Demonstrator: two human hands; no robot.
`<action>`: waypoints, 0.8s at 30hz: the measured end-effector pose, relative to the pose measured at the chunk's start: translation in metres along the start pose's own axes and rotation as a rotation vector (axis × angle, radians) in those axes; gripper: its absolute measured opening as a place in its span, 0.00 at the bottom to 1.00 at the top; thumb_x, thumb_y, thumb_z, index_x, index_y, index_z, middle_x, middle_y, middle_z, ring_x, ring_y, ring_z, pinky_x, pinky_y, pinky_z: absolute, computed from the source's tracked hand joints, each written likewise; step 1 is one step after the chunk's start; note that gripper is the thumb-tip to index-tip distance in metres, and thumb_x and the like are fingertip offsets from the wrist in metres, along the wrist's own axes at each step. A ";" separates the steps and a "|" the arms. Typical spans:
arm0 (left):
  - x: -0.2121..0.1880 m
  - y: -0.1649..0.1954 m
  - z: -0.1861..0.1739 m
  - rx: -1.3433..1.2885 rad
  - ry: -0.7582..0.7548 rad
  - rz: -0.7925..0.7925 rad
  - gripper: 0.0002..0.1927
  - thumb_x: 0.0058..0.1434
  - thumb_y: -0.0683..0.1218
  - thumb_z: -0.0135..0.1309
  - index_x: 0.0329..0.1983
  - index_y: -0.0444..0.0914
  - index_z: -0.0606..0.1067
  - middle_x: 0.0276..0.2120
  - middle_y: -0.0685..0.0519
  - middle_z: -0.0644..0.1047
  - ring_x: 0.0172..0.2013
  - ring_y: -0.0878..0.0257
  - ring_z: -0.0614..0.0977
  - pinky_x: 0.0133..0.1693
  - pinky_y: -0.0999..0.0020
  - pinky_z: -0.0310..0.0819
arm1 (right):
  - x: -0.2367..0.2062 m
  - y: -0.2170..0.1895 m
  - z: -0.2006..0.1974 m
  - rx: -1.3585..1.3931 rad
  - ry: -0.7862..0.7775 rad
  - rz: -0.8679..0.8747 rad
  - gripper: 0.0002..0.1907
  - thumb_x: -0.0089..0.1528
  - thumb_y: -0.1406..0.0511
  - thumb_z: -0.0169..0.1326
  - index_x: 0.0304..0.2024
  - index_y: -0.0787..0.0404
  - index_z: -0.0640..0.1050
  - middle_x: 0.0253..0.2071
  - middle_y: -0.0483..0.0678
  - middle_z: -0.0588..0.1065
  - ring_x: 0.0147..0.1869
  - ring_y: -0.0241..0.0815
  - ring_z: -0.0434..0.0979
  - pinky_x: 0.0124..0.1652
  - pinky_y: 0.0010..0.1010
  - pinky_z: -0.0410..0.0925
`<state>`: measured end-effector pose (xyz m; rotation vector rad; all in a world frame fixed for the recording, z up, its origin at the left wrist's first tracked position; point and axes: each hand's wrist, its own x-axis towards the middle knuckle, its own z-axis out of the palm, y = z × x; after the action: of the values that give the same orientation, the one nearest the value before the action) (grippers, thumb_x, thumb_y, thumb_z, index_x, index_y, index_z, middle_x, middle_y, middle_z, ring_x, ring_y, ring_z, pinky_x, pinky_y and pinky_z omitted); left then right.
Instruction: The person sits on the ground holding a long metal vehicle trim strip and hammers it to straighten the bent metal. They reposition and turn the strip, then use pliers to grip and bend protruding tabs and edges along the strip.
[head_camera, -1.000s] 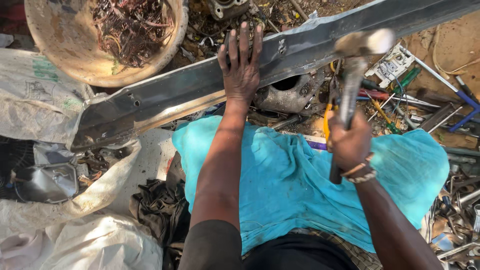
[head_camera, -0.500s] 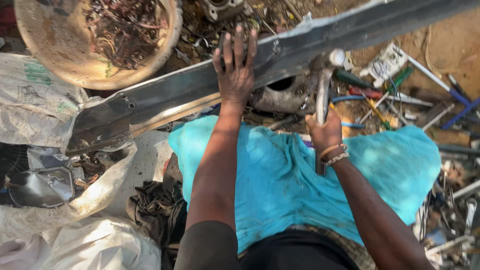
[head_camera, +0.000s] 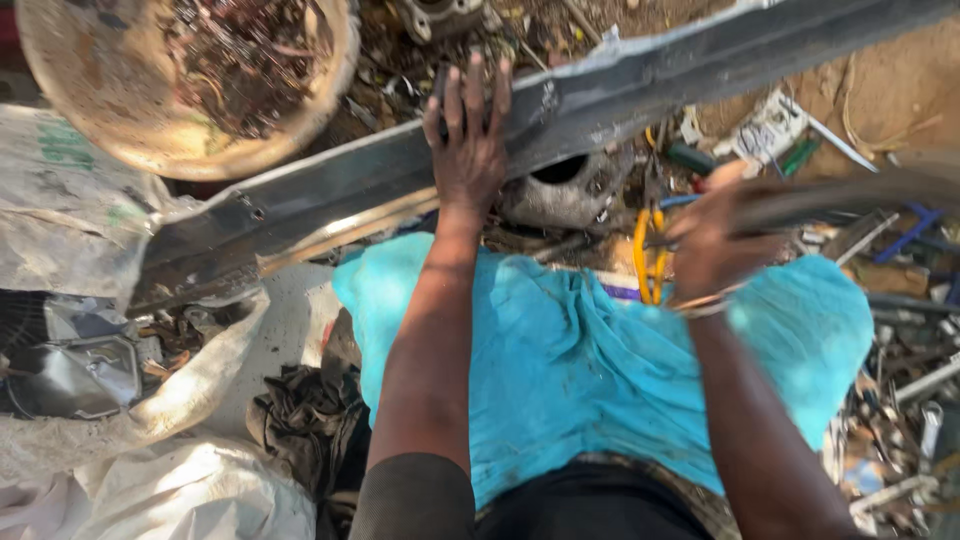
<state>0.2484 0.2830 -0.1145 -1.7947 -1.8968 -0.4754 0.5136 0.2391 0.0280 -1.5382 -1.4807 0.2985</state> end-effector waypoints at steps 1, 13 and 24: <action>0.000 -0.001 0.000 0.005 0.040 0.006 0.43 0.68 0.39 0.48 0.84 0.50 0.51 0.79 0.51 0.52 0.77 0.50 0.53 0.75 0.49 0.35 | -0.027 0.018 0.024 -0.046 -0.256 0.140 0.12 0.62 0.67 0.66 0.43 0.64 0.77 0.32 0.48 0.78 0.36 0.37 0.76 0.40 0.31 0.70; 0.000 0.004 0.004 0.066 -0.003 -0.033 0.43 0.68 0.37 0.47 0.84 0.55 0.49 0.79 0.55 0.51 0.77 0.55 0.53 0.76 0.51 0.36 | 0.075 -0.024 -0.097 0.027 -0.176 -0.063 0.13 0.67 0.69 0.65 0.44 0.64 0.72 0.31 0.44 0.73 0.28 0.33 0.72 0.26 0.26 0.67; 0.006 0.003 -0.003 0.082 0.045 -0.026 0.40 0.72 0.40 0.48 0.84 0.54 0.50 0.79 0.55 0.51 0.77 0.55 0.54 0.76 0.52 0.37 | -0.049 0.096 -0.006 0.141 -0.376 0.375 0.11 0.63 0.67 0.65 0.38 0.59 0.73 0.26 0.41 0.71 0.24 0.30 0.68 0.24 0.27 0.63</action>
<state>0.2516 0.2865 -0.1093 -1.6948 -1.8835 -0.4371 0.5678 0.2110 -0.0604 -1.7018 -1.4034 0.9352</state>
